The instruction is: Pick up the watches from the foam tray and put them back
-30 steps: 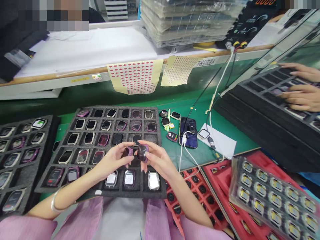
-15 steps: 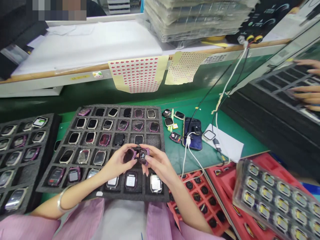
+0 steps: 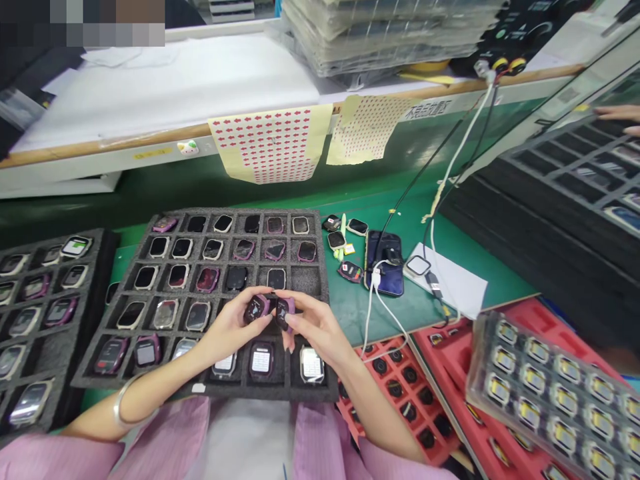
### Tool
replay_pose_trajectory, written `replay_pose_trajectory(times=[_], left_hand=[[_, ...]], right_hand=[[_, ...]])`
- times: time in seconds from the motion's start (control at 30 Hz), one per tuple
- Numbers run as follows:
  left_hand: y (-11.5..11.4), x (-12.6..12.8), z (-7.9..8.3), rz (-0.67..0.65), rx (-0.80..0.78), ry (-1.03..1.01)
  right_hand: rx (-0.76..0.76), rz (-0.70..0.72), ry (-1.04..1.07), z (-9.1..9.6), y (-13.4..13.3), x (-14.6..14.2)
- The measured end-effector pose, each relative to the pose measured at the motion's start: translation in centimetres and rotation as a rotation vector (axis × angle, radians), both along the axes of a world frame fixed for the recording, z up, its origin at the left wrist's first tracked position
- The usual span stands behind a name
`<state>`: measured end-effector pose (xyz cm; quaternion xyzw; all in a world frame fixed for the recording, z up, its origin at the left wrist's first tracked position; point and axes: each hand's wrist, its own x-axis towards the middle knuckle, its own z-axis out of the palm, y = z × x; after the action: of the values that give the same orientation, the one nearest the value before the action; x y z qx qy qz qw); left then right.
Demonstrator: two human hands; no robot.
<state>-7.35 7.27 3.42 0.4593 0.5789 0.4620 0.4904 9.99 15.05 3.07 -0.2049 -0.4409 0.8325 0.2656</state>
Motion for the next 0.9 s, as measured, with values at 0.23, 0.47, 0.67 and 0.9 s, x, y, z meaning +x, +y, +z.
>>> replay_pose_trajectory(times=[0.23, 0.47, 0.67, 0.9], left_hand=[[-0.01, -0.06, 0.55, -0.031, 0.024, 0.056], [0.05, -0.17, 0.75, -0.01, 0.028, 0.086], [0.08, -0.13, 0.68, -0.007, 0.02, 0.074], [-0.01, -0.15, 0.78, -0.027, 0.03, 0.089]], right_hand=[[-0.013, -0.02, -0.027, 0.16, -0.17, 0.05], [-0.001, -0.004, -0.037, 0.3, -0.09, 0.07], [0.004, 0.002, -0.06, 0.45, -0.14, 0.11], [-0.008, 0.005, -0.055, -0.03, -0.05, 0.15]])
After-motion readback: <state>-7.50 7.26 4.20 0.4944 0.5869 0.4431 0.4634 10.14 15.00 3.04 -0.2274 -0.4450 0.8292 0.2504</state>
